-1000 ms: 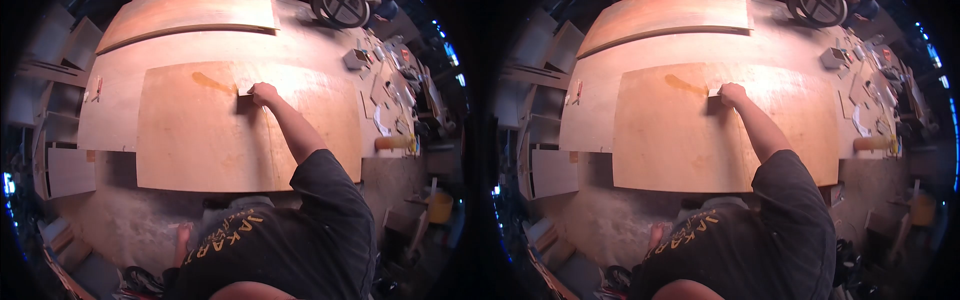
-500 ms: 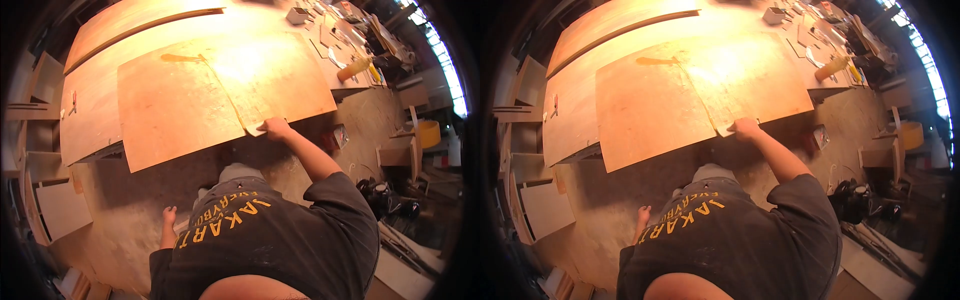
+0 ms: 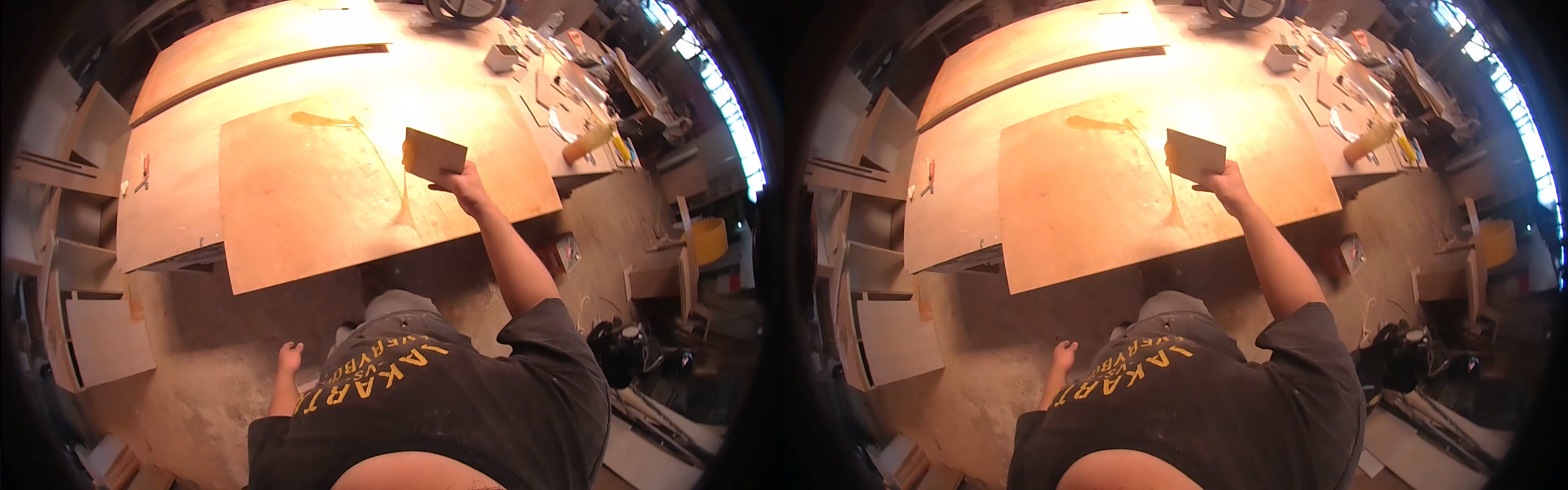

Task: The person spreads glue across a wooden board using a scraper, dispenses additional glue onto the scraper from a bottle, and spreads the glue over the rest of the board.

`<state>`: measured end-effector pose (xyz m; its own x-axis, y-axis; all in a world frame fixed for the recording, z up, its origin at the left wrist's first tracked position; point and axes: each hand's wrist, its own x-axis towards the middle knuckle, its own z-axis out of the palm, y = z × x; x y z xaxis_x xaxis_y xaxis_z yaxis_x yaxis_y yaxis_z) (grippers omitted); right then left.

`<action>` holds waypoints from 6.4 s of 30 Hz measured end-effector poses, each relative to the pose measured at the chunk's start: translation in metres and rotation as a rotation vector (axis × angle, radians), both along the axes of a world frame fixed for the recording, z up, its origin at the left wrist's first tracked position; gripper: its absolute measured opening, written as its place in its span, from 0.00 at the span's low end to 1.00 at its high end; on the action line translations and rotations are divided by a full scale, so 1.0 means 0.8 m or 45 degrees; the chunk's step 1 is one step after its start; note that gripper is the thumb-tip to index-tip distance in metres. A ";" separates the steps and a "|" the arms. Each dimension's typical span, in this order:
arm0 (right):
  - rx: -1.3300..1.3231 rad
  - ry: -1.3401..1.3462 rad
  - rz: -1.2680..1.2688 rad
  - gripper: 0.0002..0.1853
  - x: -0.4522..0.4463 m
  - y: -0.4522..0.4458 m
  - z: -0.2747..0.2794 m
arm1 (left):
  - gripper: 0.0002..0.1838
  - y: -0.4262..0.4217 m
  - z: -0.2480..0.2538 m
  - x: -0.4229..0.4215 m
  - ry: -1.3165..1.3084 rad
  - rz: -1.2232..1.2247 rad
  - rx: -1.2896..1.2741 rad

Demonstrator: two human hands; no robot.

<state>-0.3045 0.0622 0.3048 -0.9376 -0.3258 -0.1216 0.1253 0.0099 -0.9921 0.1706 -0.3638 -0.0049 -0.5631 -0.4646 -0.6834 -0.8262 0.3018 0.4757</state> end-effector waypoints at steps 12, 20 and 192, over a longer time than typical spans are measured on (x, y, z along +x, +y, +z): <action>0.830 0.645 0.339 0.29 -0.318 -0.280 -0.070 | 0.32 0.045 0.043 0.046 -0.172 0.394 -0.111; 1.416 1.044 0.386 0.23 -0.378 -0.395 -0.164 | 0.26 0.110 0.071 0.063 -0.003 0.754 0.115; 0.714 0.415 0.222 0.24 -0.122 -0.407 -0.007 | 0.33 -0.218 0.011 0.107 -0.056 0.194 -0.028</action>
<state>-0.4025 -0.2634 0.2992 -0.8944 -0.4458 -0.0363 -0.2298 0.5275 -0.8179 0.2565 -0.5385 0.0038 -0.4546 -0.5573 -0.6948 -0.8832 0.1814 0.4325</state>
